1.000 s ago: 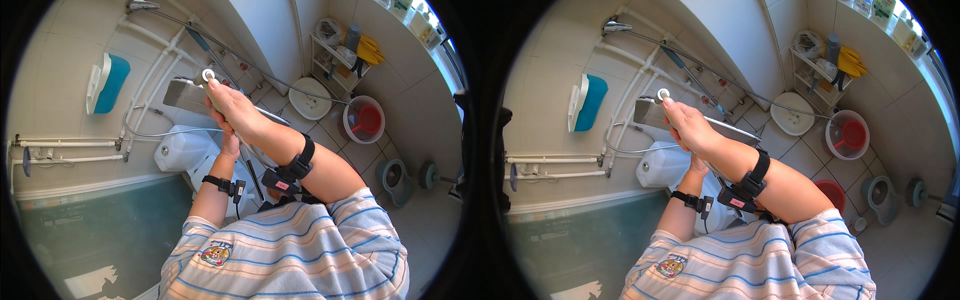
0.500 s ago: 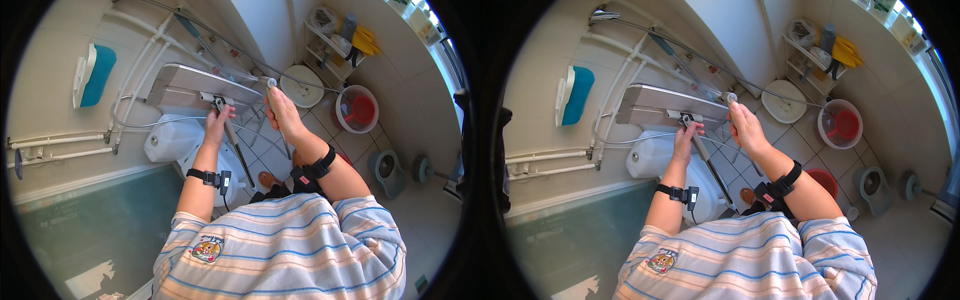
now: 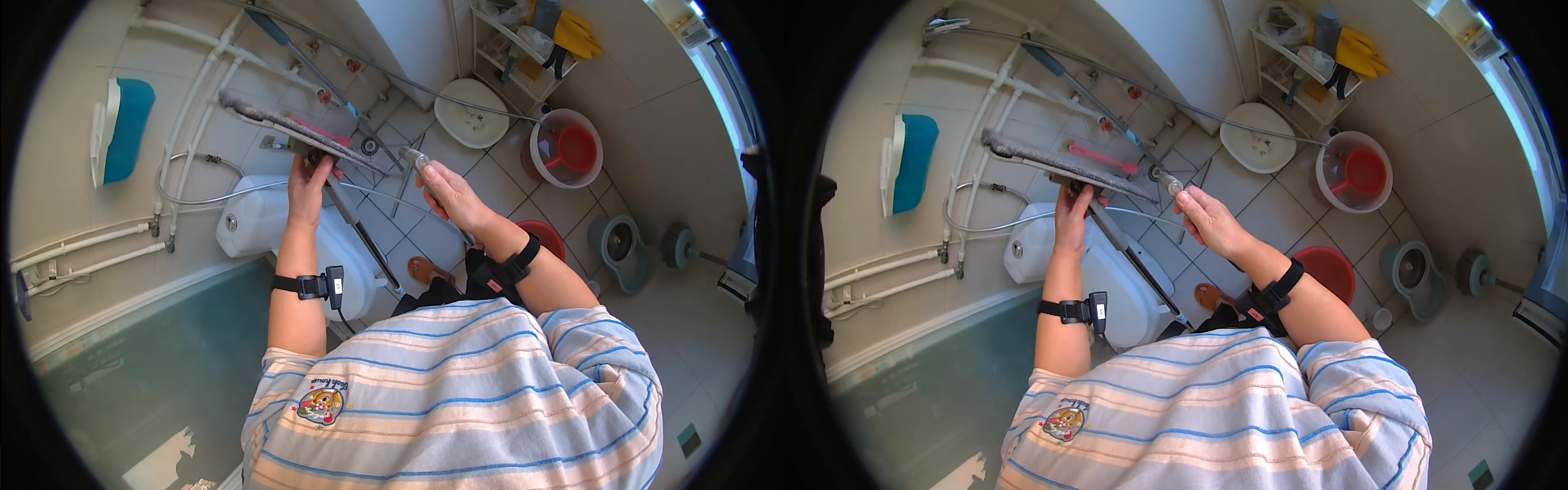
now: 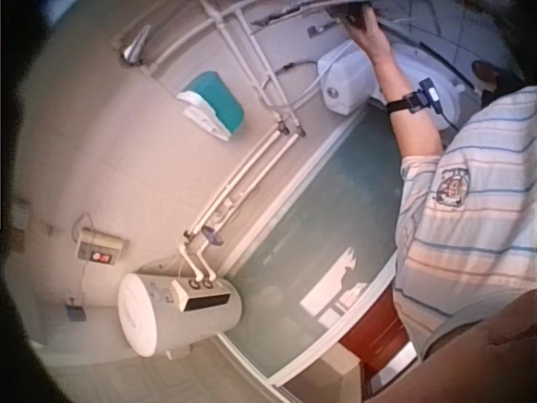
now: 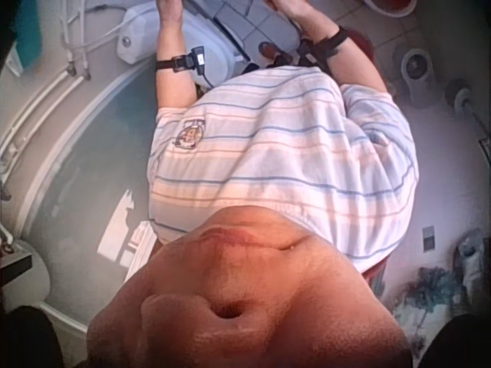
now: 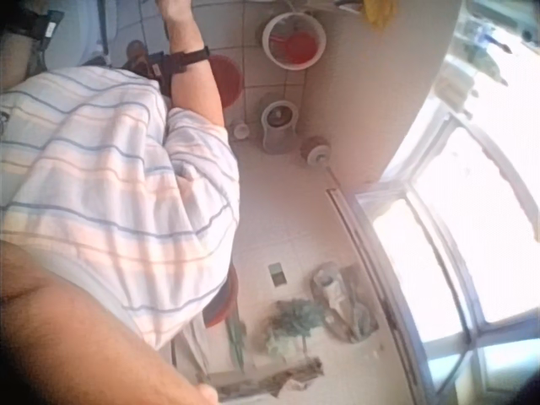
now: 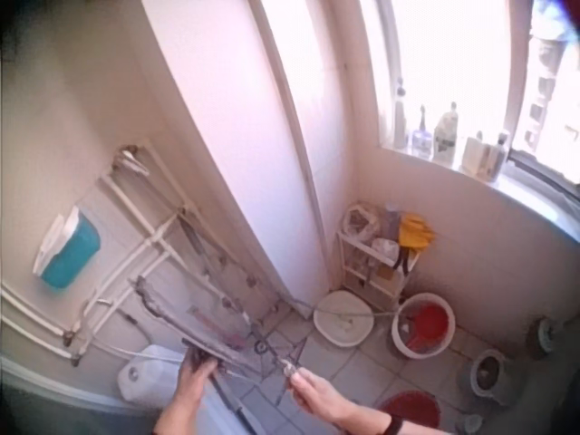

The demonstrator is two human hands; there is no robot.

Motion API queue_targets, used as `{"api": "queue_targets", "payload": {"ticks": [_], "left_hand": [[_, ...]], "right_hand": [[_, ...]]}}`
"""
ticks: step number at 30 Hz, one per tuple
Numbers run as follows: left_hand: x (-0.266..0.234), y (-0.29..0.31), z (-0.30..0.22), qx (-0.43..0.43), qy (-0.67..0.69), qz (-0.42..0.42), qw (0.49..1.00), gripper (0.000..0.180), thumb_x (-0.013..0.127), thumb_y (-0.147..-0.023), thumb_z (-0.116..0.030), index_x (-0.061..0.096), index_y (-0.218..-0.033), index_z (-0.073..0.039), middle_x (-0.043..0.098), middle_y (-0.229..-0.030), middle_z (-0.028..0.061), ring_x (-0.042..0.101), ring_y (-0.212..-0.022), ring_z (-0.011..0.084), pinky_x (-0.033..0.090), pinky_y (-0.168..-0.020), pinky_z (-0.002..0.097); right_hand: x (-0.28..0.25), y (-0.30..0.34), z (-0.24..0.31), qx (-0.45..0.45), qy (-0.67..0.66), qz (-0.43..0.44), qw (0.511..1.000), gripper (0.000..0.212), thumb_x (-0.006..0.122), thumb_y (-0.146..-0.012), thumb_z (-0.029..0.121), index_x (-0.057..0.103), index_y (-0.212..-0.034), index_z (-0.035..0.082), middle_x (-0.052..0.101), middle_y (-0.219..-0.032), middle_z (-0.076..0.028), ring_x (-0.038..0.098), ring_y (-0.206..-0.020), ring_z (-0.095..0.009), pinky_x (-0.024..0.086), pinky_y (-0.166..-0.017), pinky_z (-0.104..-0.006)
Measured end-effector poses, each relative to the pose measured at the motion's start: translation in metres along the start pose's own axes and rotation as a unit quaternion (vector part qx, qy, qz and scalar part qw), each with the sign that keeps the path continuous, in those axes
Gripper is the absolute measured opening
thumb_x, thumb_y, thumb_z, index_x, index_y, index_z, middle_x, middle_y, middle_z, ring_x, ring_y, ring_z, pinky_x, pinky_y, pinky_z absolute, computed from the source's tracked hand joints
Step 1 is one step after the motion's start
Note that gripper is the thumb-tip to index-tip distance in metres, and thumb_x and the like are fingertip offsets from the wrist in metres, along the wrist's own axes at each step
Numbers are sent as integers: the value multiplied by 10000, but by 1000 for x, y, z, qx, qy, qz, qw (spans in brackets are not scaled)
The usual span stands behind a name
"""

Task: The person mops the tiled floor in a living area and bathroom using a flat mop. They then rinse the mop head under a shower head and wring it out over a bucket.

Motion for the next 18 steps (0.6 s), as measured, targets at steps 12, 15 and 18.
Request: {"api": "queue_targets", "payload": {"ticks": [12,15,18], "left_hand": [[-23,7,42,-62,18,-69,996,915,811,-679,-468,368,-1347,-26,486,-1269,87,438,-1198,216,307,-1042,335],[-22,11,36,-71,12,-61,996,800,784,-728,-377,389,-1328,-24,486,-1265,83,450,-1175,202,326,-1025,332],[-22,15,23,-28,8,-68,997,622,739,-765,-234,447,-1272,-22,516,-1222,72,485,-1122,183,368,-981,325]], "right_hand": [[57,-8,25,-43,119,62,990,488,404,-959,535,519,-1008,64,497,-729,-52,470,-704,-165,412,-655,-312],[58,-8,30,-60,49,58,995,456,377,-975,516,499,-927,79,414,-646,19,379,-579,-73,340,-531,-224],[61,-8,36,-57,-13,66,996,464,362,-979,516,498,-921,76,400,-610,25,369,-535,-61,317,-492,-214]]}}
Point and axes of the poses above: each hand's wrist, its own y-axis away from the middle knuckle, its own x-axis out of the palm, z = x × y, the point moved 9 cm from there along -y, towards the middle knuckle
